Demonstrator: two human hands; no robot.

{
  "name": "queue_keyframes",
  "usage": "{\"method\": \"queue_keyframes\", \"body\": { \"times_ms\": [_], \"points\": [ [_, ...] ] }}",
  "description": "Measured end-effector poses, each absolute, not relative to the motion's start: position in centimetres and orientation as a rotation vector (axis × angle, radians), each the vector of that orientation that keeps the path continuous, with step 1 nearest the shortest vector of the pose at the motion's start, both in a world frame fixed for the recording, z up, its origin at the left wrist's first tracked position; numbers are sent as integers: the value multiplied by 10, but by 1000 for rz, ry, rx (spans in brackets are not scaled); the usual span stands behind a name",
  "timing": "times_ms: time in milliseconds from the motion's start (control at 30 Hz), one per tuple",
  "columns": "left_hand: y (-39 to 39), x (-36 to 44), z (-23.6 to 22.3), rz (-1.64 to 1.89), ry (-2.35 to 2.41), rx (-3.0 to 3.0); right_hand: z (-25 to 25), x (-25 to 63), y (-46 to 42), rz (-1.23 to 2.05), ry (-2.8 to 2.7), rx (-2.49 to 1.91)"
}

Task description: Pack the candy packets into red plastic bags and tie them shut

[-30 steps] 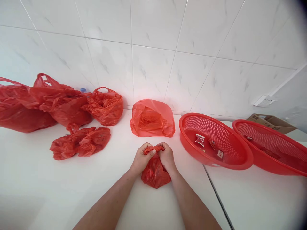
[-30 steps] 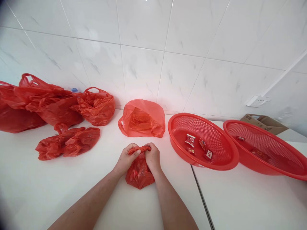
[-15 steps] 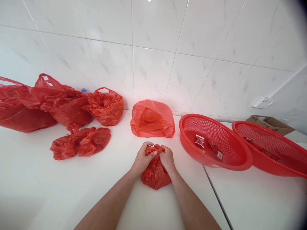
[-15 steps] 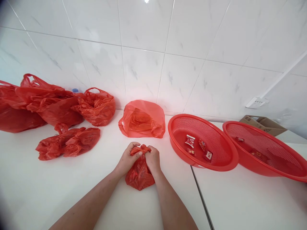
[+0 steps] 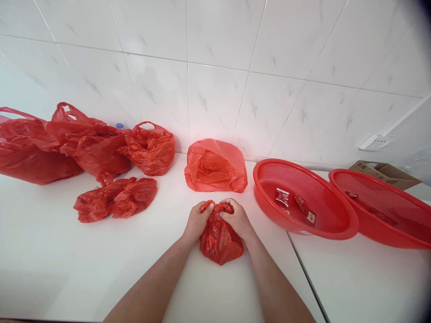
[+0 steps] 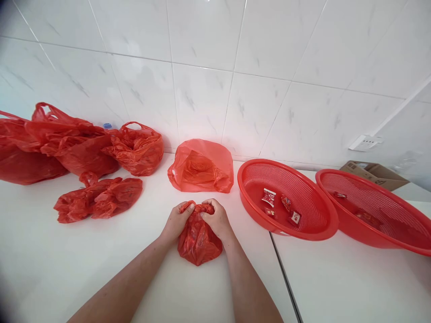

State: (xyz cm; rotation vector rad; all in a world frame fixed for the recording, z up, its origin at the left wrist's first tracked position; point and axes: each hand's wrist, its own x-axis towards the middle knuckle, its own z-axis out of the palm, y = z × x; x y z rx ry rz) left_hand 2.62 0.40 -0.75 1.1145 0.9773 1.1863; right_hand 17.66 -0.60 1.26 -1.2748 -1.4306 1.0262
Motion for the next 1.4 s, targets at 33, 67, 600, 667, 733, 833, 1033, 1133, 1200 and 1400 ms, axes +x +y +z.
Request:
{"method": "queue_keyframes", "body": {
  "times_ms": [33,67,600,667,733,833,1033,1133,1200,1400],
  "points": [
    [4,26,-8,1170,973,1105,11,176,-5,986,-1427,-1304],
    [4,26,-8,1154,967,1101,9,175,-5,949,-1425,-1328],
    [-6,25,7,1095,782,1270,-1,167,-11,795,-1324,-1411],
    [-6,25,10,1127,864,1308,2,167,-10,825,-1323,-1399],
    [-6,25,12,1119,896,1364,4,168,-9,787,-1329,-1419],
    [-4,25,12,1116,903,1414,7,167,-9,599,-1425,-1365],
    [-3,27,3,1049,975,1352,12,168,-10,352,-1528,-1337],
    [-5,28,3,949,838,1298,10,169,-11,391,-1482,-1474],
    [-7,28,4,930,783,1269,7,169,-12,428,-1441,-1556],
    [-9,30,5,1035,867,1289,4,169,-10,520,-1512,-1472]
  ]
}}
